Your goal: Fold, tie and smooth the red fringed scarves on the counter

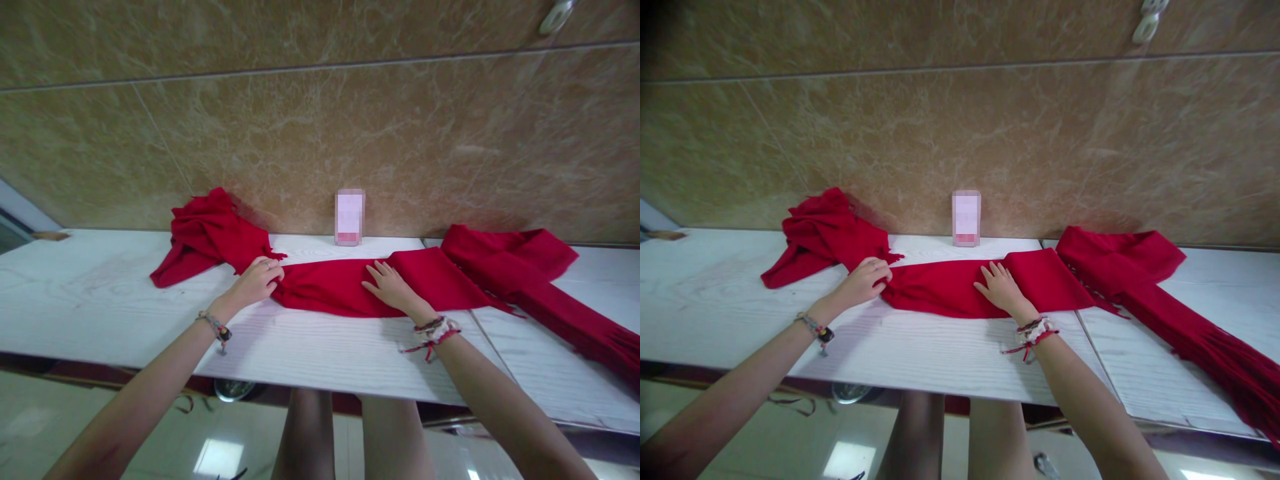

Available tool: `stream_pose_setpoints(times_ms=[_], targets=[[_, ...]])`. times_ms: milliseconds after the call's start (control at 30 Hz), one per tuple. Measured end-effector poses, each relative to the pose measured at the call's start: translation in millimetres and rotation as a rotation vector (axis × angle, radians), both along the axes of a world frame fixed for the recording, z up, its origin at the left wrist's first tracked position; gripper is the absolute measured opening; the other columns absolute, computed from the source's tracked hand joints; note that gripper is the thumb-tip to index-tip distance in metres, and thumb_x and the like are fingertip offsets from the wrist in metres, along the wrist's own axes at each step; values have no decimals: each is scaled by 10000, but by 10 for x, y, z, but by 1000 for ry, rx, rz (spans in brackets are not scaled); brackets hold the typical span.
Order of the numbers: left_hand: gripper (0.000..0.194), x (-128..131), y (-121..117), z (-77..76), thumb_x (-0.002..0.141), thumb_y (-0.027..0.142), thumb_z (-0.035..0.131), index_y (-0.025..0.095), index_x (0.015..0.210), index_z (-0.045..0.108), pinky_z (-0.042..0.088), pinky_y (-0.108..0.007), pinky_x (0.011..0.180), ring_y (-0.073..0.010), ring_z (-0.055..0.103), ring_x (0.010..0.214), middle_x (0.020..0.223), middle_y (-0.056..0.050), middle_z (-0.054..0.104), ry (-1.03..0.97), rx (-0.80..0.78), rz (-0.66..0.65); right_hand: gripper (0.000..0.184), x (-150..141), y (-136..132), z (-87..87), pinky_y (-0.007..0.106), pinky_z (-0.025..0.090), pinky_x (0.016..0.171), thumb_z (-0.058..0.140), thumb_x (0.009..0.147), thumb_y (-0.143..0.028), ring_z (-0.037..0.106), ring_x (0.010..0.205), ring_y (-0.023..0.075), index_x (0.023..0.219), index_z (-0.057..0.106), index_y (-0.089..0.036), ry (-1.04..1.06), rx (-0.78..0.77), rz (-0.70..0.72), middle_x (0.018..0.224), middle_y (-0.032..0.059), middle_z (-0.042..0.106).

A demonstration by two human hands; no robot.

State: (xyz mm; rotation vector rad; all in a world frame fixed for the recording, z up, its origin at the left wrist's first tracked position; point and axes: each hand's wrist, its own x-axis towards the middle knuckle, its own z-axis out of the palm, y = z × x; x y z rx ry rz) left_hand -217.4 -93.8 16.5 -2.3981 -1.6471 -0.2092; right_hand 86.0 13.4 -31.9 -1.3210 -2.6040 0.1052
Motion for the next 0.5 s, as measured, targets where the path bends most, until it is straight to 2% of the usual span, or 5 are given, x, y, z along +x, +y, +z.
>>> stream_pose_setpoints(times_ms=[133, 200, 267, 400, 500], targets=[[192, 88, -50, -62, 736, 140, 436, 191, 828, 596, 407, -290, 830, -163, 558, 849, 854, -30, 620, -8, -139, -123, 435, -125, -239, 208, 410, 314, 1018, 443, 848, -354, 401, 1214, 222, 1243, 489, -178, 205, -56, 360, 1291, 99, 484], [206, 89, -71, -69, 750, 146, 442, 182, 876, 601, 409, -287, 822, -162, 565, 833, 857, -35, 628, 8, -178, -137, 409, -200, -394, 275, 355, 361, 988, 468, 843, -358, 468, 1150, 192, 1214, 518, -194, 238, -154, 549, 1231, 77, 541], [221, 63, -82, -46, 751, 129, 443, 180, 896, 603, 407, -290, 824, -164, 570, 839, 872, -38, 633, 28, -175, -115, 398, -268, -515, 285, 327, 384, 960, 492, 836, -335, 506, 1100, 185, 1194, 535, -167, 230, -206, 653, 1186, 89, 572], [206, 33, -86, 39, 751, 103, 465, 183, 886, 597, 416, -273, 801, -160, 577, 830, 874, -31, 637, 94, -185, -71, 478, -340, -574, 209, 314, 454, 848, 501, 826, -234, 587, 937, 176, 1287, 424, -133, 275, -211, 541, 1042, 94, 641], [163, 69, -80, 77, 770, 102, 466, 179, 842, 589, 426, -271, 778, -161, 580, 813, 855, -36, 635, 202, -203, -87, 341, -339, -528, 186, 298, 467, 803, 498, 807, -160, 603, 854, 172, 1140, 566, -137, 286, -146, 490, 925, 78, 668]])
